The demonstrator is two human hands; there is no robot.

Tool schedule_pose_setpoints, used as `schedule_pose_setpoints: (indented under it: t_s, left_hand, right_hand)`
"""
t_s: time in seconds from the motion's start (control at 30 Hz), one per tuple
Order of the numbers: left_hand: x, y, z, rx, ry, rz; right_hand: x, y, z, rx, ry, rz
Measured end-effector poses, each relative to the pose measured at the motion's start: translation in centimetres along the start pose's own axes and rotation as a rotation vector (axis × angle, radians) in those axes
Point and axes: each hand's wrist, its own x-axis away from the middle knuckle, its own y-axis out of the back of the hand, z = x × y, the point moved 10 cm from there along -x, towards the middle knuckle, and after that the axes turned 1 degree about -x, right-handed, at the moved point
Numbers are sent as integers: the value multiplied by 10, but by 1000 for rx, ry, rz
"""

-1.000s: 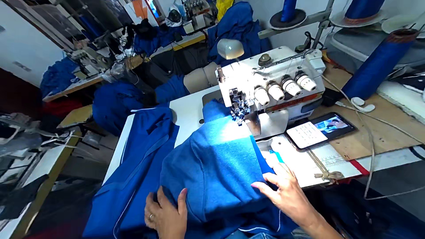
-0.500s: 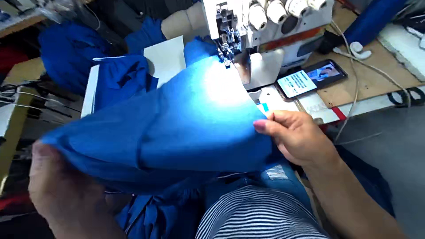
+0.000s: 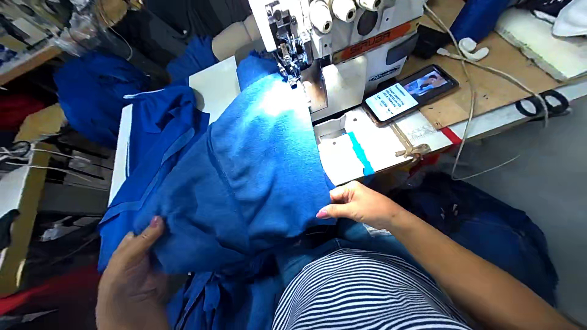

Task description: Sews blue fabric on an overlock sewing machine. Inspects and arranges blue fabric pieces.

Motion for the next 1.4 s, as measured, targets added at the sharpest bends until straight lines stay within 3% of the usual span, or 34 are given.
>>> schedule_pose_setpoints:
  t_s: [0.1,0.23,0.4,0.53,0.6,0.67,0.73,0.83,0.97,1.07,1.1,1.13,1.17,1.2,1.23,1.27,1.3,1.33,1.4]
  left_hand:
    - [-11,26,6,-148,87,-118]
    - [-19,47,24,-244,148,-218]
    - [-16,47,48,-292,181,-242]
    - [-23,48,55,-297,180,-262]
    - [-25,49,58,-312,186,-284]
    - [-30,51,58,-336,184,-289]
    - [-30,56,53,-370,176,-306]
    - [-24,58,20,-389,118,-255]
    - [-26,70,-37,-388,-67,-221]
    - [-31,81,-71,-404,-105,-189]
    - [-18,65,-86,-420,-55,-283]
    - [5,42,-105,-469,-2,-550]
    - [21,25,-118,-568,96,-694]
    - [27,19,-126,-621,147,-740]
    - [23,26,-130,-590,82,-720]
    - [8,45,-127,-498,-7,-584]
    - [-16,65,-118,-448,-25,-273]
    - [-32,78,-109,-451,-40,-178]
    - [-41,80,-97,-545,-23,-210]
  right_hand:
    - [7,0,2,-19,0,-8]
    - [30,-11,20,1,167,-74]
    - [51,-10,-16,71,226,-282]
    - [64,1,-15,176,318,-409]
    - [58,10,-29,204,247,-419]
    - [50,15,-49,64,93,-375]
    - [48,13,-51,-97,52,-364]
    - [59,27,7,-92,220,-458]
    - [63,67,125,187,567,-605]
    - [54,79,196,261,697,-640]
    - [52,80,213,240,718,-648]
    - [49,79,225,206,728,-651]
    - [47,78,232,183,729,-645]
    - [44,76,237,179,726,-633]
    - [43,75,239,191,720,-636]
    - [41,75,239,228,708,-644]
    - [39,74,236,278,690,-644]
    - [38,73,233,323,688,-626]
    - [35,72,222,378,710,-573]
